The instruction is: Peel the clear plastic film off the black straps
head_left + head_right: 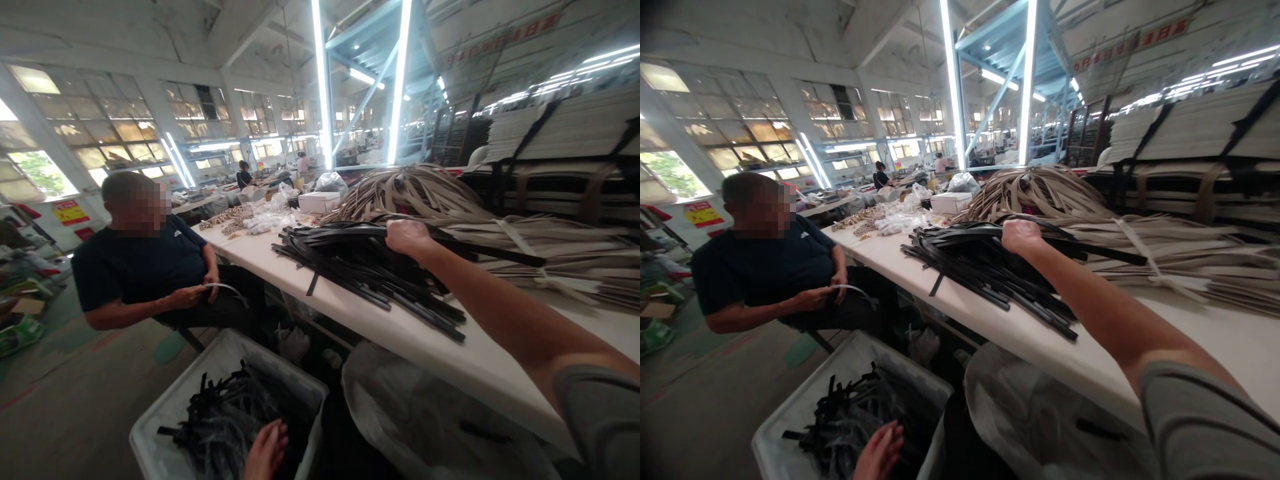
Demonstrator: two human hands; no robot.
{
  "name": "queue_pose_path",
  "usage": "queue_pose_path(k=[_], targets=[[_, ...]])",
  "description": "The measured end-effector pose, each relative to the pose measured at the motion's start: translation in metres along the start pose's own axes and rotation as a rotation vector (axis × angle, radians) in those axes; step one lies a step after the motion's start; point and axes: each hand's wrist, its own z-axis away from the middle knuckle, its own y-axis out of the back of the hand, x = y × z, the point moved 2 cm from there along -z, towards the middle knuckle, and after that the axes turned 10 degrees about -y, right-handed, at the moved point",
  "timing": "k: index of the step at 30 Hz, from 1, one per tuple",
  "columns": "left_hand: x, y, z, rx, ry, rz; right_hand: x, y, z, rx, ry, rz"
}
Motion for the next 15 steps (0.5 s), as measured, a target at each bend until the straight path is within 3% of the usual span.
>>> queue_pose_path(k=[1, 4, 6, 8, 11, 13, 15], targets=[[0.01, -0.026, -0.003, -0.145, -0.02, 0.023, 0.01, -0.001, 0.014, -0.003, 0.012, 0.011], [0.046, -0.119, 0.011, -0.744, -0.115, 0.12, 0.032, -0.012, 0.067, -0.022, 0.059, 0.037], [0.066, -0.182, 0.035, -0.963, -0.077, 0.216, 0.044, -0.024, 0.107, -0.022, 0.061, 0.031], [0.081, -0.237, 0.063, -1.11, 0.068, 0.312, 0.055, -0.038, 0.145, -0.037, 0.037, 0.009], [0.096, -0.292, 0.094, -1.121, 0.257, 0.484, 0.071, -0.058, 0.194, -0.088, 0.028, -0.066], [0.102, -0.309, 0.101, -0.993, 0.333, 0.596, 0.083, -0.073, 0.219, -0.161, 0.01, -0.12], [0.11, -0.313, 0.098, -0.849, 0.377, 0.686, 0.097, -0.088, 0.242, -0.244, -0.013, -0.203]])
